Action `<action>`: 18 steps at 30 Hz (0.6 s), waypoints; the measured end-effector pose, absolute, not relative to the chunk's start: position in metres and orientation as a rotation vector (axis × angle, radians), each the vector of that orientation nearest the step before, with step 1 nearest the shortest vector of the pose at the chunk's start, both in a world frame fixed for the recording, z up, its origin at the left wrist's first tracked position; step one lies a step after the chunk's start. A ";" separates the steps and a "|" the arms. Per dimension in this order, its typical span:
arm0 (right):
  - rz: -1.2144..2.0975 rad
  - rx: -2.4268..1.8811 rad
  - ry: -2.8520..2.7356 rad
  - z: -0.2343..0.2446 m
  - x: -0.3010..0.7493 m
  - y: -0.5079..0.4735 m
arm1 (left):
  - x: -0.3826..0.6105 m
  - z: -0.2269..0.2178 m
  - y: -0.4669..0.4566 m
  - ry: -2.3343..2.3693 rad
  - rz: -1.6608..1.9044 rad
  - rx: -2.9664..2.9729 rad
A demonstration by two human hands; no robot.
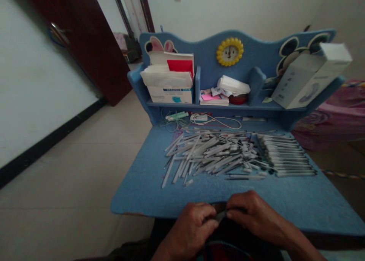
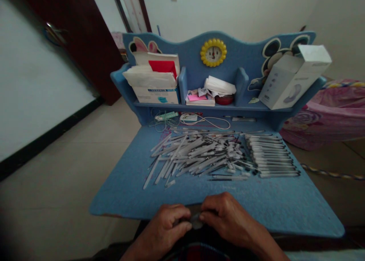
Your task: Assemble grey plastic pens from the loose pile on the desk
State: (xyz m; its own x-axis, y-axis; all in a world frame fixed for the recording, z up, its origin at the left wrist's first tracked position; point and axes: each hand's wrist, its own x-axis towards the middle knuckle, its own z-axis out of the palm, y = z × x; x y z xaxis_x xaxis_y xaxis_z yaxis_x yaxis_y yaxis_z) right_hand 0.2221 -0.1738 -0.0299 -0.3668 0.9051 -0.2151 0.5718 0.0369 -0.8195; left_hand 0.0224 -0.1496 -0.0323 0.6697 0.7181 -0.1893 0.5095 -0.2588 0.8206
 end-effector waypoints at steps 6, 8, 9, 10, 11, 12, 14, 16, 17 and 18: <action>1.265 -1.548 -1.821 -0.039 0.215 -0.171 | 0.023 -0.043 -0.153 1.058 0.370 2.172; 1.297 -1.552 -1.751 -0.043 0.211 -0.170 | 0.022 -0.047 -0.154 1.085 0.394 2.265; 1.314 -1.556 -1.720 -0.044 0.209 -0.169 | 0.021 -0.049 -0.155 1.100 0.403 2.307; 1.332 -1.562 -1.694 -0.046 0.207 -0.168 | 0.020 -0.051 -0.155 1.121 0.411 2.343; 1.348 -1.571 -1.670 -0.047 0.205 -0.167 | 0.019 -0.052 -0.156 1.145 0.416 2.373; 1.362 -1.582 -1.647 -0.048 0.203 -0.166 | 0.018 -0.053 -0.156 1.172 0.422 2.397; 1.392 -1.599 -1.606 -0.049 0.198 -0.164 | 0.017 -0.054 -0.156 1.217 0.438 2.427; 1.415 -1.606 -1.575 -0.049 0.194 -0.162 | 0.016 -0.053 -0.157 1.247 0.460 2.421; 1.419 -1.603 -1.567 -0.049 0.192 -0.161 | 0.015 -0.052 -0.157 1.260 0.478 2.399; 1.421 -1.593 -1.565 -0.048 0.190 -0.159 | 0.013 -0.051 -0.157 1.275 0.509 2.362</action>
State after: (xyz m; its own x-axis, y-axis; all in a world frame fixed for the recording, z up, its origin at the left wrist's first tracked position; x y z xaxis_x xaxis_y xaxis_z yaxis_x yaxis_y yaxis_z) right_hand 0.1904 -0.1592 -0.0485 -0.1995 0.9237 -0.3272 0.4145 -0.2230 -0.8823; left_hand 0.0134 -0.1569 -0.0512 0.5162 0.8476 0.1230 0.6993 -0.5000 0.5109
